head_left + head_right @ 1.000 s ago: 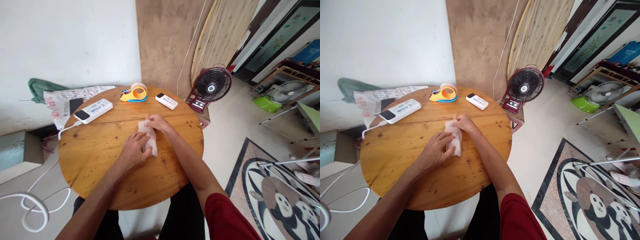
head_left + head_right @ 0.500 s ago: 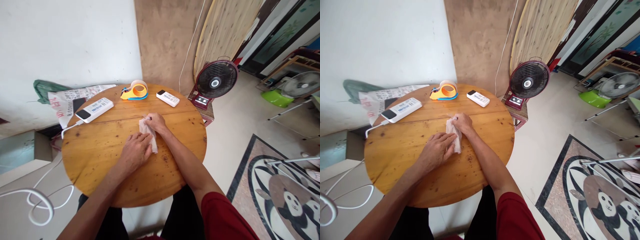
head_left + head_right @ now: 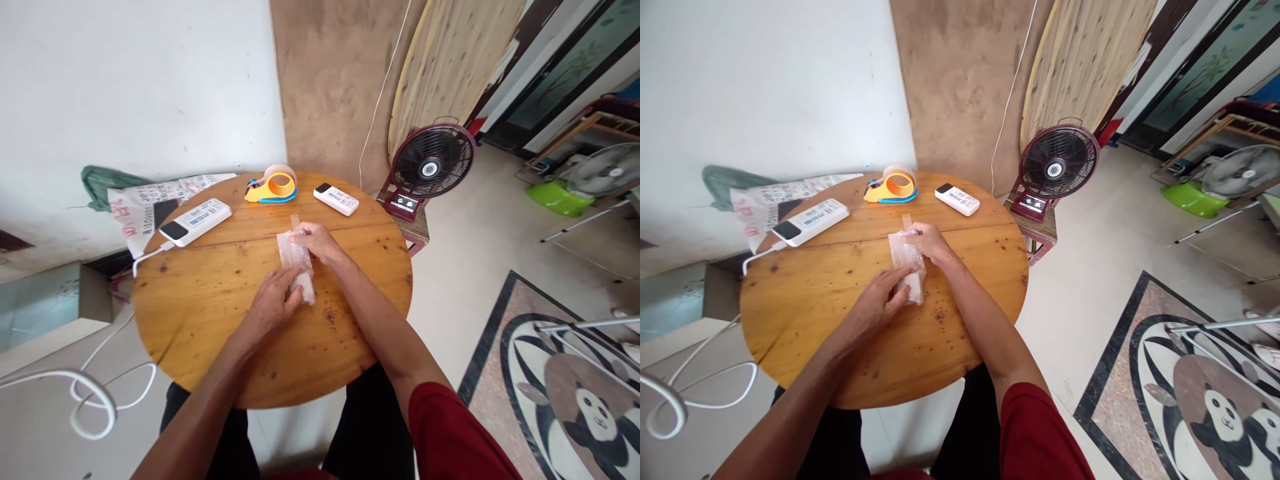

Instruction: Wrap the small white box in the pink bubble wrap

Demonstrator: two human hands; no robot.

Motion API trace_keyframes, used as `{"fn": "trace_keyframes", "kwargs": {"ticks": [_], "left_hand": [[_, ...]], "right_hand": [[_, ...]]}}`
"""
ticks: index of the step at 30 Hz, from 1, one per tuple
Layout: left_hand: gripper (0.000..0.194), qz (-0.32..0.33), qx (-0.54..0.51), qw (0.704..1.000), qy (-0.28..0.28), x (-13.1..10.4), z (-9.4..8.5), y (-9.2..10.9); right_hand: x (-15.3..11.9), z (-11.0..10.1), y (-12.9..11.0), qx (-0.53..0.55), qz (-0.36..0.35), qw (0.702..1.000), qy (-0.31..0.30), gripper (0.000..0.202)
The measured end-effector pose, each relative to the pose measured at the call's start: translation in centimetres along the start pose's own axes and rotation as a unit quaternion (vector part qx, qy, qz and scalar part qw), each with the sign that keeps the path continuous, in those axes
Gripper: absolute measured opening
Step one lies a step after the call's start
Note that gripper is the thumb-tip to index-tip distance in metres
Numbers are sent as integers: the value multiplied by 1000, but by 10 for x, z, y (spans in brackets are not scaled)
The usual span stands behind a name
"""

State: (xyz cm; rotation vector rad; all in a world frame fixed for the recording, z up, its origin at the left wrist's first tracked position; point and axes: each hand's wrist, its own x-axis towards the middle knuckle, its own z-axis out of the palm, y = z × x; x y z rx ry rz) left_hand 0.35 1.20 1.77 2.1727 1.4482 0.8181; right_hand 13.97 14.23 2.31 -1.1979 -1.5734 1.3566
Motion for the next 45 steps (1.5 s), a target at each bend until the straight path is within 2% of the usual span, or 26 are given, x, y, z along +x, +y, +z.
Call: {"fn": "trace_keyframes", "kwargs": {"ticks": [3, 7, 13, 16, 19, 21, 24, 28, 32, 35, 40, 45], "left_hand": [[40, -4, -16, 1000, 12, 0, 3, -3], [37, -26, -35, 997, 65, -3, 10, -5], [33, -133, -32, 983, 124, -10, 16, 0], [46, -157, -49, 972, 165, -10, 21, -2], [65, -143, -90, 967, 192, -10, 25, -6], [64, -108, -109, 970, 189, -10, 25, -8], [44, -56, -124, 976, 172, -11, 25, -11], [28, -40, -133, 977, 162, -11, 25, -10], [25, -34, -120, 979, 160, -12, 22, -6], [26, -14, -132, 983, 125, -16, 14, -6], [38, 17, -167, 984, 53, -28, 0, -9], [37, 9, -99, 993, 58, -30, 3, -11]], "right_hand": [[-8, -3, -15, 0, -25, 999, -37, 23], [-28, -8, -31, -37, -76, 994, -70, 25], [-62, -11, -37, -47, -95, 992, -63, 24], [-78, -10, -35, -73, -126, 988, -49, 21], [-98, -7, -31, -96, -133, 985, -54, 16], [-113, -2, -26, -105, -135, 984, -49, 13], [-133, 7, -18, -128, -166, 978, -12, 9], [-150, 19, -6, -172, -233, 956, 55, 9], [-152, 25, 1, -195, -266, 941, 78, 9], [-152, 24, 3, -212, -270, 936, 72, 9], [-152, 16, 5, -212, -275, 937, 38, 9], [-152, 10, 8, -215, -287, 933, 23, 11]]}}
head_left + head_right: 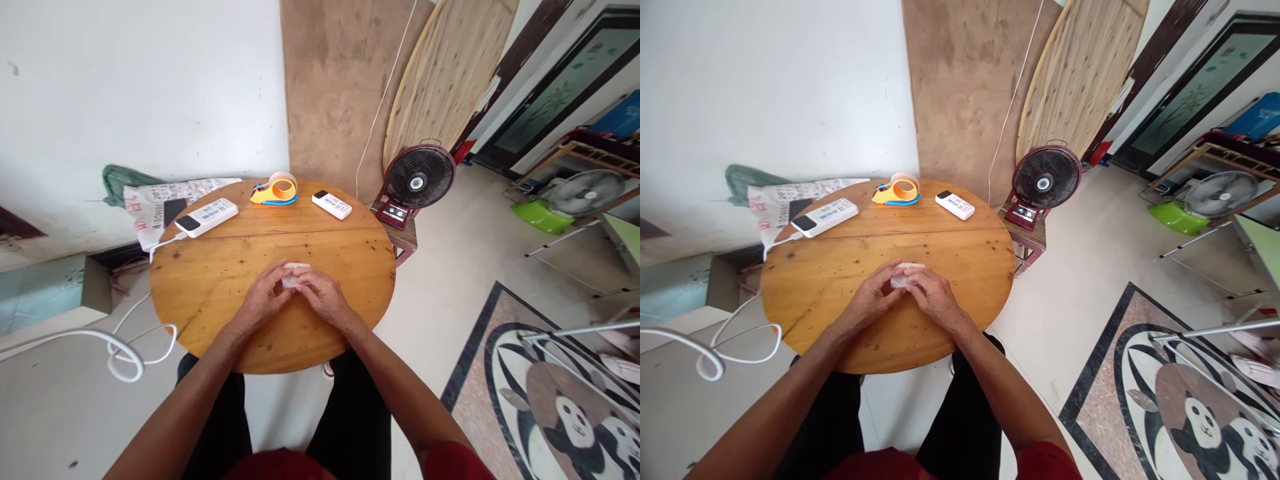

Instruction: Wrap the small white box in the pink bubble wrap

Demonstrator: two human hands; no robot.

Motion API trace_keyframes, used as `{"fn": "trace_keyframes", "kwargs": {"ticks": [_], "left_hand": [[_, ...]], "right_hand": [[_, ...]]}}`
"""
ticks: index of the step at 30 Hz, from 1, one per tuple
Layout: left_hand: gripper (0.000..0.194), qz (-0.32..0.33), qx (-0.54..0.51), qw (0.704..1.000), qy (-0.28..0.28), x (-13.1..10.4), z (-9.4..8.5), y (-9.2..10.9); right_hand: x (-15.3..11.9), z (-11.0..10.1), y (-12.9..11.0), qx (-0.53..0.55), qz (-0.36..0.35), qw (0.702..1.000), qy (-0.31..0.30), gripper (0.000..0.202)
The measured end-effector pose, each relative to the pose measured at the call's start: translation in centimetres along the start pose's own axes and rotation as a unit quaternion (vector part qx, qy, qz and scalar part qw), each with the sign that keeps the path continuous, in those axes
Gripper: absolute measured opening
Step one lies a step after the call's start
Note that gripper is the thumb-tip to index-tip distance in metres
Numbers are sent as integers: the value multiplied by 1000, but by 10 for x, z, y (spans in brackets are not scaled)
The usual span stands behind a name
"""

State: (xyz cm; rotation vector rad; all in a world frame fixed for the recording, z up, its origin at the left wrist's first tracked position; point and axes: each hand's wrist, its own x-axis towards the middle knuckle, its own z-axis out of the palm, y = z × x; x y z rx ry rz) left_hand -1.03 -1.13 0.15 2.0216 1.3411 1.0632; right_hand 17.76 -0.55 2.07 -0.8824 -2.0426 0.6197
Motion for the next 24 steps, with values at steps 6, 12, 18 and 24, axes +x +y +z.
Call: {"fn": "trace_keyframes", "kwargs": {"ticks": [6, 12, 18, 24], "left_hand": [[37, -13, 23, 999, 28, -2, 9, -13], [37, -12, 29, 999, 31, -4, 10, -14], [52, 30, 75, 997, -7, -11, 3, -13], [52, 14, 78, 996, -31, -3, 7, -15]], "right_hand": [[-4, 2, 6, -42, -57, 997, 4, 15], [-13, 9, 15, -89, -101, 991, 12, 22], [-17, 4, 13, -159, -120, 979, -36, 30], [-19, 4, 13, -188, -120, 974, -42, 32]]}}
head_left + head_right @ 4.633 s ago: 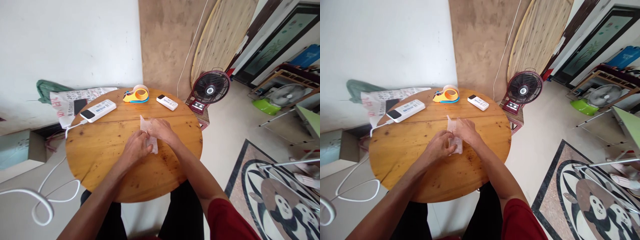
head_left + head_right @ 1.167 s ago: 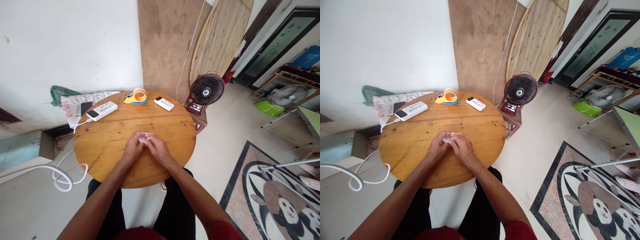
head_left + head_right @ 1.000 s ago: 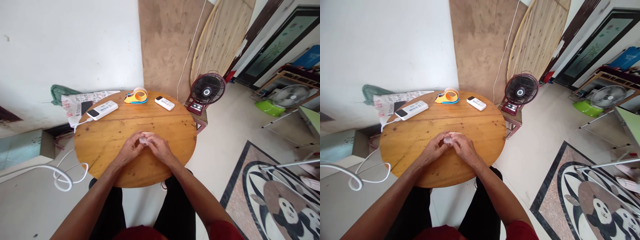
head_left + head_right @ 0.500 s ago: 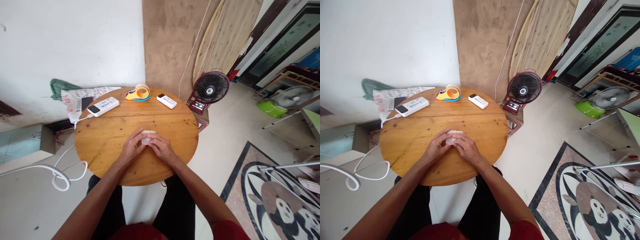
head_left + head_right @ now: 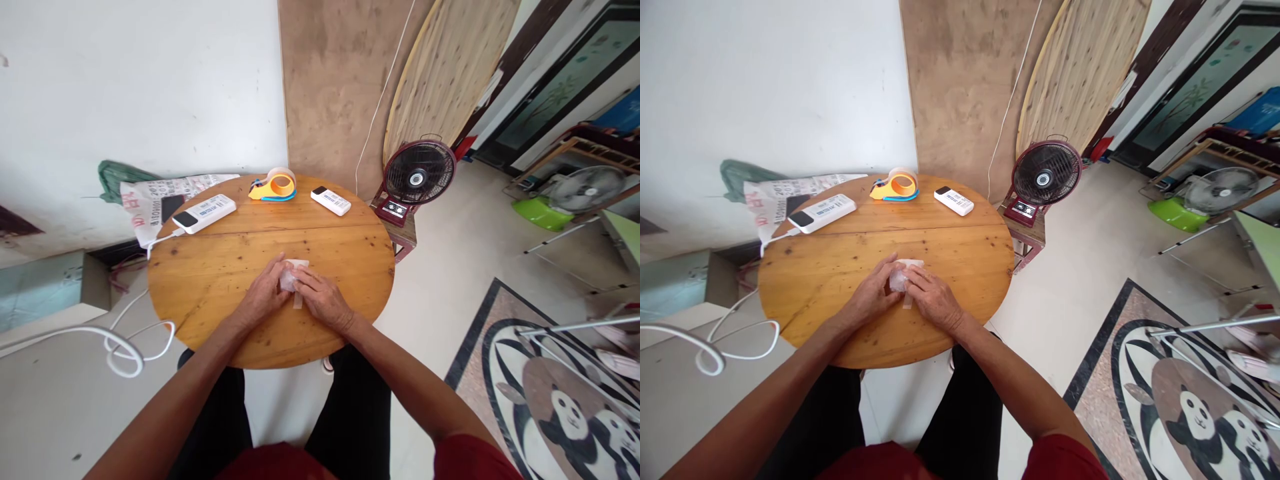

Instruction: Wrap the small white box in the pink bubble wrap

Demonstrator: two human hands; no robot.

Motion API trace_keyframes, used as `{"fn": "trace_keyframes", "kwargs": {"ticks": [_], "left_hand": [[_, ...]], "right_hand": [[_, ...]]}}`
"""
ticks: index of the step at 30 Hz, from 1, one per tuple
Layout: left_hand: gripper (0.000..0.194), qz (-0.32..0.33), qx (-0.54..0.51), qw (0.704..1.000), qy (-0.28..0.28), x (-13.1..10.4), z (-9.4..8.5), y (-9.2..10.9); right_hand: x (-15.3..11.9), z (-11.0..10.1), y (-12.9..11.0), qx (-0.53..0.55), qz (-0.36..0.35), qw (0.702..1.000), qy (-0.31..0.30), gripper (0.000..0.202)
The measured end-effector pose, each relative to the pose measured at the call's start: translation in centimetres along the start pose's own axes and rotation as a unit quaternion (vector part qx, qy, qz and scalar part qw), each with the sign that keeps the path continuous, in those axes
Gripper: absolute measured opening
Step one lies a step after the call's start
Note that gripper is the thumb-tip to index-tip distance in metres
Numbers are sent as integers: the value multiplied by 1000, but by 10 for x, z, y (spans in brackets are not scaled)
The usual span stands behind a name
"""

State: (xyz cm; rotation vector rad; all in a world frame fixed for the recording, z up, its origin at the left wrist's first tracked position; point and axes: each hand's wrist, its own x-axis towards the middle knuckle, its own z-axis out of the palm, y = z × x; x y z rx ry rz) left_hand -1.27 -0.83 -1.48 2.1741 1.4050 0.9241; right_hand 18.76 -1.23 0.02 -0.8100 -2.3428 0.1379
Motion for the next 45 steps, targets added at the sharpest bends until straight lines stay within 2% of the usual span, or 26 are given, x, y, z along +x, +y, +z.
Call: {"fn": "trace_keyframes", "kwargs": {"ticks": [4, 8, 12, 16, 18, 21, 23, 25, 27, 28, 31, 34, 38, 41, 45], "left_hand": [[49, 5, -26, 999, 27, 10, 7, 0], [35, -18, -80, 996, 42, 14, 4, 8], [40, -98, -203, 974, 33, 17, -5, 20], [44, -194, -287, 938, -1, 24, -15, 28], [44, -239, -302, 922, -26, 28, -19, 29], [46, -288, -313, 903, -57, 35, -24, 29], [44, -284, -266, 919, -68, 39, -27, 26], [42, -237, -177, 954, -51, 42, -30, 23], [43, -184, -137, 973, -24, 46, -33, 18], [45, -169, -160, 972, -26, 47, -33, 16], [53, -165, -320, 930, -71, 49, -31, 9], [58, -168, -422, 888, -78, 46, -26, 5], [57, -182, -462, 866, -61, 42, -23, 7], [53, -185, -459, 867, -49, 42, -23, 10], [51, -187, -451, 871, -47, 44, -21, 9]], "right_hand": [[0, 2, 2, 19, 11, 1000, 1, 33], [3, 2, 4, 40, 3, 999, 25, 31], [15, -9, 5, 134, 54, 989, 36, 25], [29, -24, 9, 272, 143, 951, 14, 20], [34, -28, 13, 314, 174, 933, -24, 33], [38, -25, 21, 329, 188, 924, -59, 53], [42, -18, 27, 322, 212, 921, -53, 50], [47, -11, 34, 327, 251, 909, -57, 42], [54, -6, 40, 373, 278, 882, -76, 38], [57, -4, 43, 408, 287, 863, -83, 37], [64, 2, 49, 506, 312, 801, -77, 40], [64, 6, 50, 545, 329, 769, -46, 44], [59, 11, 50, 543, 323, 775, -31, 56], [56, 13, 51, 530, 329, 781, -24, 67], [54, 17, 49, 505, 335, 795, 4, 70]]}}
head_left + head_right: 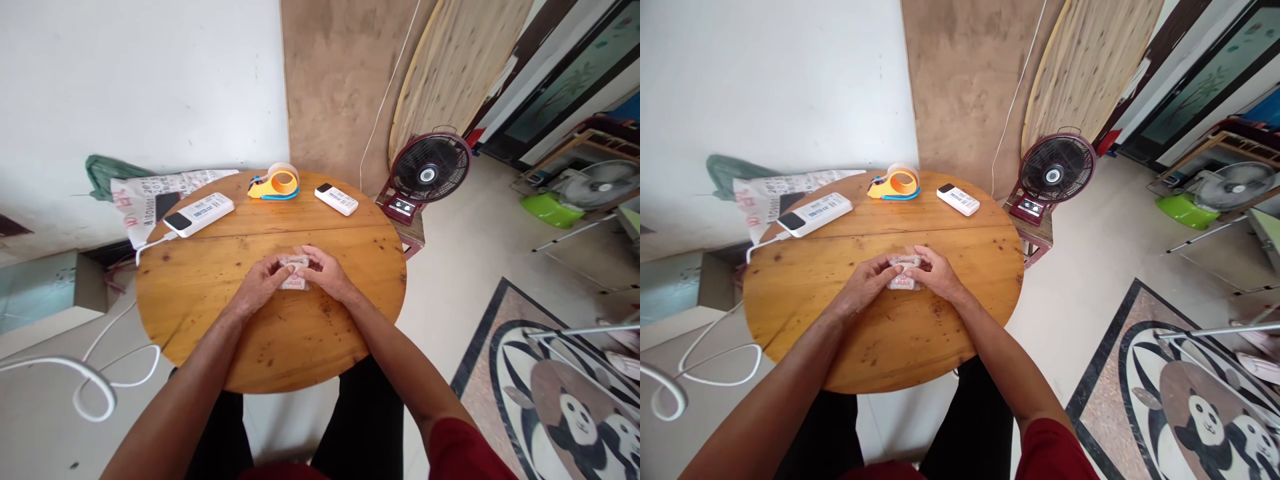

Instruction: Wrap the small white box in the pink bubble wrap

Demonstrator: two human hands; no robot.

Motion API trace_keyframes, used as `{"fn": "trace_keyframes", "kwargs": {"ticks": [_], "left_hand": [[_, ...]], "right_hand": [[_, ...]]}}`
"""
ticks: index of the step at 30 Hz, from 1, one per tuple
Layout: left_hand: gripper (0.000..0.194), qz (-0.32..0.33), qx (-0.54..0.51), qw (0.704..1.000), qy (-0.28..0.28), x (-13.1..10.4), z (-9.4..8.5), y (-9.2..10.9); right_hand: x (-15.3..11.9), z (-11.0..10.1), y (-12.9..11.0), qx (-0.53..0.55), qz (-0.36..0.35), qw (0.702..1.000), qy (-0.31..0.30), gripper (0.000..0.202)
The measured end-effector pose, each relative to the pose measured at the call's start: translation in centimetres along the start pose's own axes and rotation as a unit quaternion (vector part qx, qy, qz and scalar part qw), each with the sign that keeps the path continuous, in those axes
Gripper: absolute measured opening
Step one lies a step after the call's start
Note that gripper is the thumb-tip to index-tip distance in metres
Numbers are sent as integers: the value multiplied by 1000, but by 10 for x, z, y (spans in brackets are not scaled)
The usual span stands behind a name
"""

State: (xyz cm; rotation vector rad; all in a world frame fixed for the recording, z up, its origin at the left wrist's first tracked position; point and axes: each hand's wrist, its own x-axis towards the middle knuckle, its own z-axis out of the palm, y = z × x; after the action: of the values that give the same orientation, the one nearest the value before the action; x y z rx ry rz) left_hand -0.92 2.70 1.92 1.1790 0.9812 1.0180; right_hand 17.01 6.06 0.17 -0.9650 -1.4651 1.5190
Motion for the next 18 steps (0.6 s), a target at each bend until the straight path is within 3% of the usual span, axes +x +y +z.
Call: {"fn": "trace_keyframes", "kwargs": {"ticks": [13, 16, 18], "left_hand": [[52, 44, 94, 995, 5, 0, -1, -6], [54, 67, 142, 987, 26, -2, 1, -6], [57, 65, 120, 990, 18, -3, 2, -6]], "right_hand": [[-2, 0, 9, -110, -86, 990, 8, 57], [-5, 0, 8, -158, -110, 981, 28, 57], [-7, 2, 6, -188, -113, 975, 43, 58]]}}
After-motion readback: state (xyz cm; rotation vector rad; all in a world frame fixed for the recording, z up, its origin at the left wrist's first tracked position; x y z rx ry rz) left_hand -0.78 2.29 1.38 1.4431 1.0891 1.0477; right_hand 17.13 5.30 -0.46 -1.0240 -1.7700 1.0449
